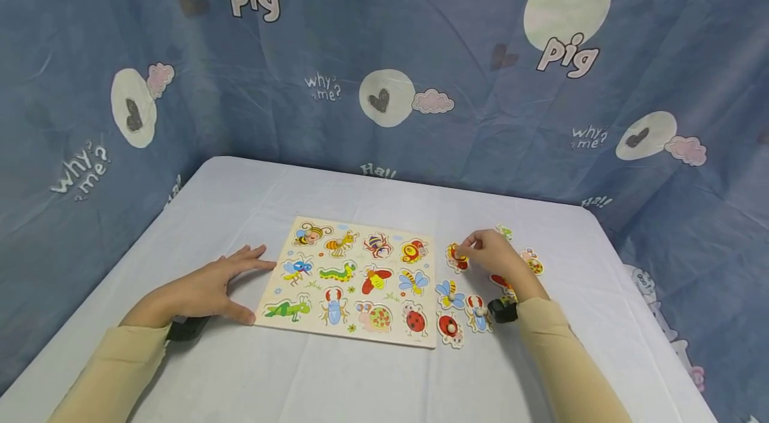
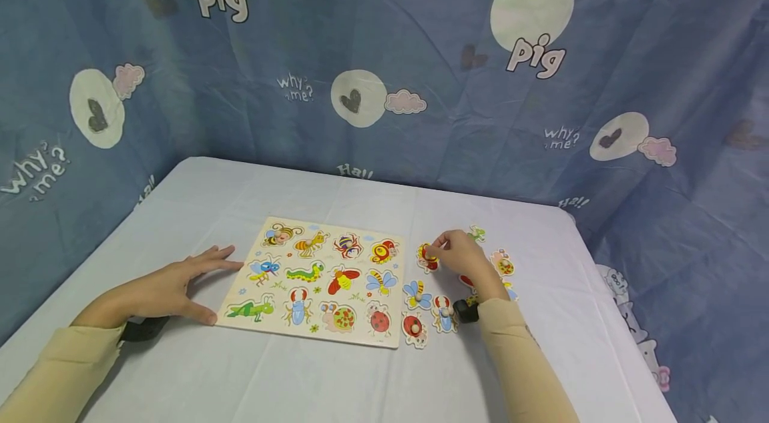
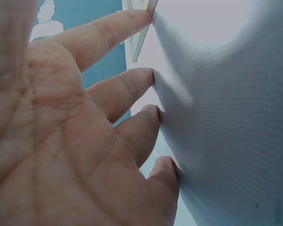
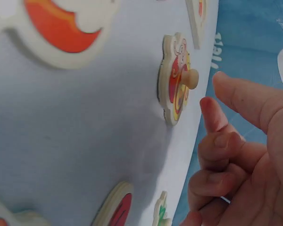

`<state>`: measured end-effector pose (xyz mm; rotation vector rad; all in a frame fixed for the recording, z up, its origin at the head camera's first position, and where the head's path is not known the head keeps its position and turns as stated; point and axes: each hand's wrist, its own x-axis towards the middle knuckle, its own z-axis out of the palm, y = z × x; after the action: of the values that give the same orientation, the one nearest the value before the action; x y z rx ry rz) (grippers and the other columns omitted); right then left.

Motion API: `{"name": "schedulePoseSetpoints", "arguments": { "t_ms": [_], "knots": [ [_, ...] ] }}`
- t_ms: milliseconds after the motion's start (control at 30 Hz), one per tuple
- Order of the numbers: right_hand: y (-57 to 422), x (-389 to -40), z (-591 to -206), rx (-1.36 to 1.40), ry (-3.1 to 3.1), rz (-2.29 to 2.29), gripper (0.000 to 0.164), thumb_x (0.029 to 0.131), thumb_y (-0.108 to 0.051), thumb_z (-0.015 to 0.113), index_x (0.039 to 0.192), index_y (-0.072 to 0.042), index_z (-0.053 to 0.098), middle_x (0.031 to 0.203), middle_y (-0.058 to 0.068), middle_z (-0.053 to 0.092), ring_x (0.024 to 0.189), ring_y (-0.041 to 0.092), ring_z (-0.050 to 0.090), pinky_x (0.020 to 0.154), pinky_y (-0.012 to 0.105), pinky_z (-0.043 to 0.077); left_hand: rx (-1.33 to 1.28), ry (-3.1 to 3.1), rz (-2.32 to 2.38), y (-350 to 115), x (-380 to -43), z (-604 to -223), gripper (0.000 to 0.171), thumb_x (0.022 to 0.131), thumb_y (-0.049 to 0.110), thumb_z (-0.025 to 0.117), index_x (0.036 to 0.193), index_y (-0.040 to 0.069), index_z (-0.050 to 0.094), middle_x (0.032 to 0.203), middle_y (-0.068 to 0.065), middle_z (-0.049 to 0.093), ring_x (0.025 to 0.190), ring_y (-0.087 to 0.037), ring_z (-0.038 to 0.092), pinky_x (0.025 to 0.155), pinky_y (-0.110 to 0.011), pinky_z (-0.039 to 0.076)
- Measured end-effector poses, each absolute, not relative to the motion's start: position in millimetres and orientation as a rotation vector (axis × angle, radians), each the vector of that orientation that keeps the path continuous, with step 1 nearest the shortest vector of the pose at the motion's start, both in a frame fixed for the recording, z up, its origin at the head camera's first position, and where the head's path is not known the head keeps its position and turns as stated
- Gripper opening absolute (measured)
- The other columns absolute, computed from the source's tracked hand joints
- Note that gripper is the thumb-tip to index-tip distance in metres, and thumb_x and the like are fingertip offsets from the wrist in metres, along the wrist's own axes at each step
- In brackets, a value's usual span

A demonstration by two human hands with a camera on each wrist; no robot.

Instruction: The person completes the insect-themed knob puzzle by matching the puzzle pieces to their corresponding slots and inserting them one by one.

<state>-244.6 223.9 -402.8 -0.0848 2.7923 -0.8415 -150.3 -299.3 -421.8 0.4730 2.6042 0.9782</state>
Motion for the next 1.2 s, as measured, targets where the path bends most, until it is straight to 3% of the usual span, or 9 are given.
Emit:
{"name": "schedulePoseSetpoints", "arguments": {
  "t_ms": [267,633,1200],
  "knots": [
    [225.9,-240.1,-409.6,-0.06,2.797,-0.798,0.032,0.099,-0.04,0.077,0.093,-0.01,0.073,0.073,-0.001,0.054,0.067,0.016,0.051,0.057,0.028,0.043,0.456,2.605,0.968,-298.8,-150.5,-423.2,0.101,0.064,0.034,0.102,0.153,0.015,0.059,0.176,-0.028,0.024,0.163,-0.058,0.006,0.125,-0.083,0.003],
    [220.6,-239.4,-414.7,-0.087,2.829,-0.753,0.034,0.096,-0.041,0.08,0.083,-0.011,0.071,0.072,-0.001,0.06,0.063,0.015,0.048,0.056,0.028,0.038,0.478,2.616,0.974,-299.4,-149.6,-422.9,0.101,0.064,0.035,0.101,0.153,0.015,0.059,0.176,-0.027,0.025,0.163,-0.058,0.008,0.125,-0.084,0.005],
    [215.7,-243.7,-411.0,-0.081,2.891,-0.639,0.024,0.095,-0.032,0.077,0.087,-0.011,0.072,0.075,0.0,0.068,0.066,0.017,0.056,0.057,0.029,0.043,0.483,2.612,0.97,-299.7,-150.8,-423.3,0.1,0.065,0.035,0.101,0.154,0.016,0.059,0.176,-0.028,0.024,0.163,-0.058,0.008,0.124,-0.084,0.004]
  ]
}}
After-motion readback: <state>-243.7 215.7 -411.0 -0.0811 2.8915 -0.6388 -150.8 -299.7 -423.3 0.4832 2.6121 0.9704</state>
